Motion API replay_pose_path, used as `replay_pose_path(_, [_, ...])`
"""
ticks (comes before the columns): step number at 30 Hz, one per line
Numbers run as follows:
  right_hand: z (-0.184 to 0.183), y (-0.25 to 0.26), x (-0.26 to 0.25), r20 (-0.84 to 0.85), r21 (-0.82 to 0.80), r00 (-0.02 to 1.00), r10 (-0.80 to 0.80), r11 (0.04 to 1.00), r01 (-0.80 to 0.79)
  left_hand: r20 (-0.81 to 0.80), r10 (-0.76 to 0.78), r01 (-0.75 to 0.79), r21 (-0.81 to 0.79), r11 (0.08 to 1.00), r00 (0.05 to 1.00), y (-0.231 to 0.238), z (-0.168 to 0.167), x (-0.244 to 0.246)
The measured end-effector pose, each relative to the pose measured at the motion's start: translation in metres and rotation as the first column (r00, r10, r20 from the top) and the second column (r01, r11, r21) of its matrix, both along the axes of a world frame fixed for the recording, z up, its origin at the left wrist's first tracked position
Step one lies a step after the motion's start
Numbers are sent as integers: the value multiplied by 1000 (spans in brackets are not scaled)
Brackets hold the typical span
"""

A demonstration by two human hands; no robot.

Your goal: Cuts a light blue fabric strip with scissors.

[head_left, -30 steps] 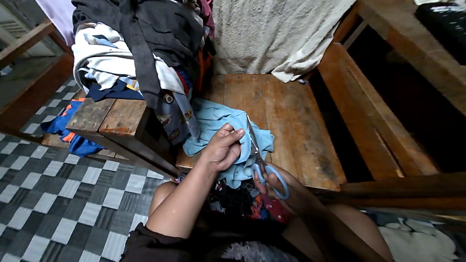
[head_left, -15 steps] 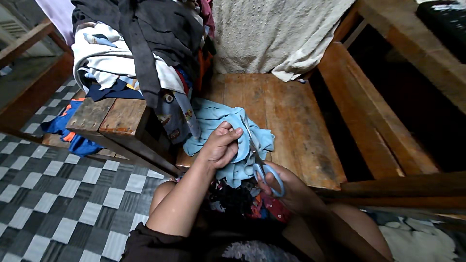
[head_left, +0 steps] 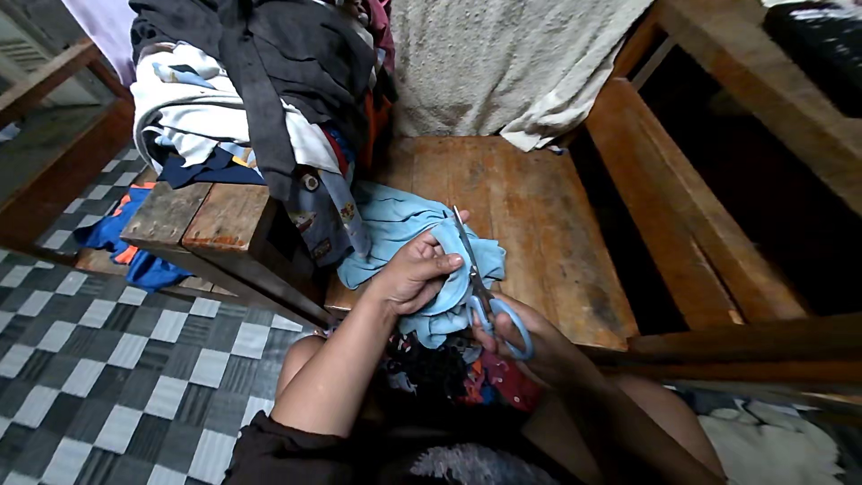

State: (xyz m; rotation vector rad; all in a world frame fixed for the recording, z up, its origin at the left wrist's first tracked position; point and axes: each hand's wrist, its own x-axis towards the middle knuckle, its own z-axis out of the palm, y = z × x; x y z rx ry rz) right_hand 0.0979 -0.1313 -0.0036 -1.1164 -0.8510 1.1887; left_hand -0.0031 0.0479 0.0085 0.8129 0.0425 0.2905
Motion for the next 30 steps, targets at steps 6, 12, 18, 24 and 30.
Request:
replay_pose_path(6, [2, 0, 0, -15, -45, 1000, -23, 999, 22, -14, 0, 1, 21, 1000, 1000, 1, 1, 0])
replay_pose_path(12, [-4, -2, 4, -83, 26, 995, 55, 998, -53, -141, -33, 65, 229, 971, 989, 6, 8, -5])
replay_pose_path(18, [-9, 1, 1, -74, 70, 996, 50, 997, -45, -180, -47, 105, 332, 937, 983, 5, 8, -5])
replay_pose_path(24, [-6, 2, -7, -94, -5, 995, -23, 1000, 23, -182, -52, 109, 317, 942, 982, 7, 9, -7])
replay_pose_path(30, [-15, 4, -1, -170, 81, 982, 88, 994, -75, -225, -118, 197, 370, 908, 967, 7, 8, -6])
